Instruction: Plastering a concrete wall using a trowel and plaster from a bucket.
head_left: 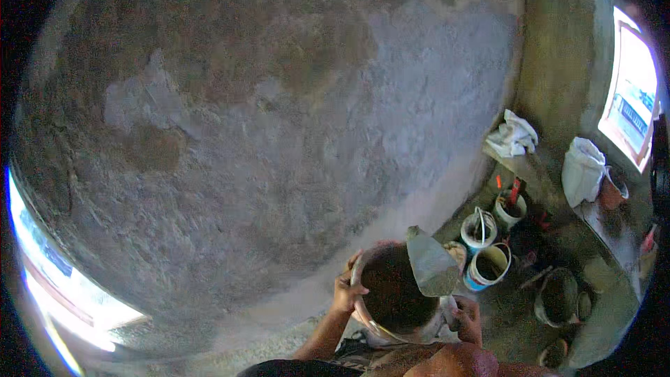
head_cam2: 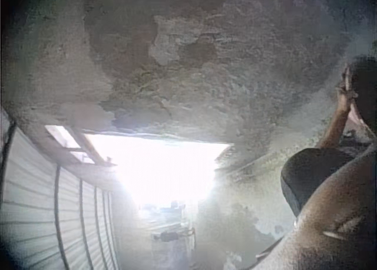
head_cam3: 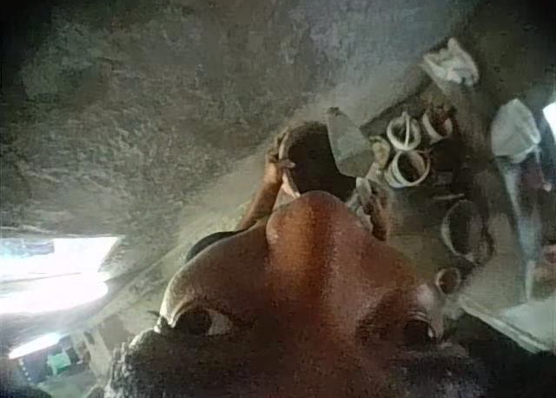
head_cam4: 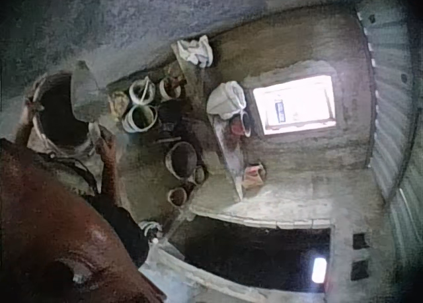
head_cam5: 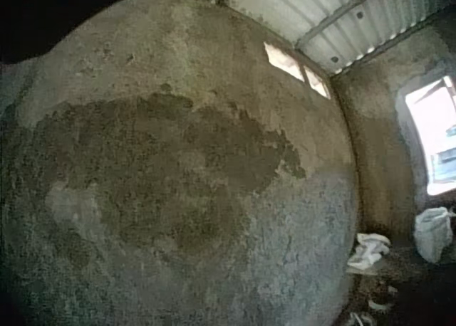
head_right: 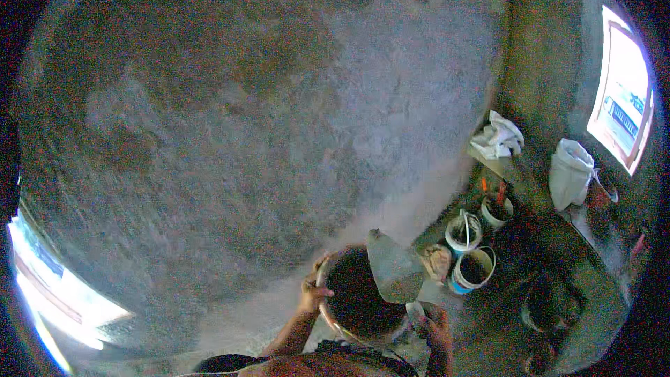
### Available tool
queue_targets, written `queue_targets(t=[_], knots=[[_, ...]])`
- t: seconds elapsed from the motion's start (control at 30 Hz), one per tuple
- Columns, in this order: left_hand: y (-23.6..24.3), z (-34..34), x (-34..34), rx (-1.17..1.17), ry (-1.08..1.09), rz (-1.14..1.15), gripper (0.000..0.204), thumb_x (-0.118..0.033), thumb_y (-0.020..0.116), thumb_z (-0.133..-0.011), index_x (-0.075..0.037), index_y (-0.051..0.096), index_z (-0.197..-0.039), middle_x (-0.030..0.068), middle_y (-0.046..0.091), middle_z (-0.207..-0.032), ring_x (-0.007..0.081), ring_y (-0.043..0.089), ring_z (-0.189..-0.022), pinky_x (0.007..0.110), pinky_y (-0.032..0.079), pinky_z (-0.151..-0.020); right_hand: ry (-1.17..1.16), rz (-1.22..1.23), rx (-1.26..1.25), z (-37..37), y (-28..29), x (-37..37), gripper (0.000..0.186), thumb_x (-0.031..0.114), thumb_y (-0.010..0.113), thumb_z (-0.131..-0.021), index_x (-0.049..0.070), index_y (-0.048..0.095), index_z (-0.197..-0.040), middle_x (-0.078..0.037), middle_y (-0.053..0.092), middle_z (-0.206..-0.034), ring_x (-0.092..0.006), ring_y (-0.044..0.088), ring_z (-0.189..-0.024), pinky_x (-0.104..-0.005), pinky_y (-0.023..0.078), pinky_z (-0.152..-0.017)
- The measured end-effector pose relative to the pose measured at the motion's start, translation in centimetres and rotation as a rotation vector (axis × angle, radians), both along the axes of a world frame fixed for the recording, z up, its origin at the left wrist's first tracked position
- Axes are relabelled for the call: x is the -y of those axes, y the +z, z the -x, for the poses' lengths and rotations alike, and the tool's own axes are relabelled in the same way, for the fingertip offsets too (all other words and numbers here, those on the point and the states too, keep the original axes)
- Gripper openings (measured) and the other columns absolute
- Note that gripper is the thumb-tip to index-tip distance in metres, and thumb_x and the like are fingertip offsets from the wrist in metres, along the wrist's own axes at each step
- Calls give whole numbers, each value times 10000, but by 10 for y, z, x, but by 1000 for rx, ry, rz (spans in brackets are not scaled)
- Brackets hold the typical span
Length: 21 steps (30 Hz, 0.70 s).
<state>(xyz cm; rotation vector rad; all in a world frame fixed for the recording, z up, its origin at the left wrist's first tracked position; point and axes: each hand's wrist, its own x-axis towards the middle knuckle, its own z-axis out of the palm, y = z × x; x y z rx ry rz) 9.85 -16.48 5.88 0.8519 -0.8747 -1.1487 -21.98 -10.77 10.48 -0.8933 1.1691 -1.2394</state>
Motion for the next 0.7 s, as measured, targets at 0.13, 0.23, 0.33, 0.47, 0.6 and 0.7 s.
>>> queue_targets(t=[0.13,0.23,0.33,0.47,0.6,0.7], knots=[[3,-18,21,-57,-66,-51,585,-18,679,-451,23,620,-1032,86,550,-1181,237,502,-1096,364,357,-977,75,156,-23,-19,-14,52,556,322,682,-685,-54,539,-1068,-138,624,-874,-192,584,-649,-309,476,-563],[28,-33,20,1,-37,-197,555,23,610,-462,82,618,-1014,121,426,-1330,258,374,-1242,343,255,-1024,234,263,-22,-36,-4,70,528,324,645,-718,-31,548,-1097,-111,618,-923,-156,569,-641,-278,455,-543],[8,-55,30,-35,-11,-231,564,33,608,-463,79,615,-1025,126,416,-1338,265,363,-1253,341,245,-1032,195,329,39,-54,-4,88,483,258,625,-735,-12,541,-1126,-102,609,-979,-157,571,-692,-280,458,-565],[-6,-65,39,-97,130,-169,463,39,654,-592,0,568,-1045,33,561,-727,130,534,-555,247,435,-493,-40,331,81,-52,-11,122,504,117,639,-690,0,487,-1156,-126,589,-1027,-237,596,-874,-351,513,-686],[41,-53,58,-24,-1,-215,559,63,590,-532,68,573,-1091,141,418,-1317,276,438,-1187,347,360,-962,26,437,21,-39,25,182,525,169,660,-695,0,479,-1158,-144,586,-1014,-236,605,-860,-338,516,-662],[13,-52,55,-241,264,-451,633,106,540,-632,41,431,-1252,129,427,-1295,240,595,-932,269,508,-600,53,327,269,-46,84,195,510,103,637,-678,-35,496,-1147,-130,605,-970,-229,582,-921,-344,512,-666]])
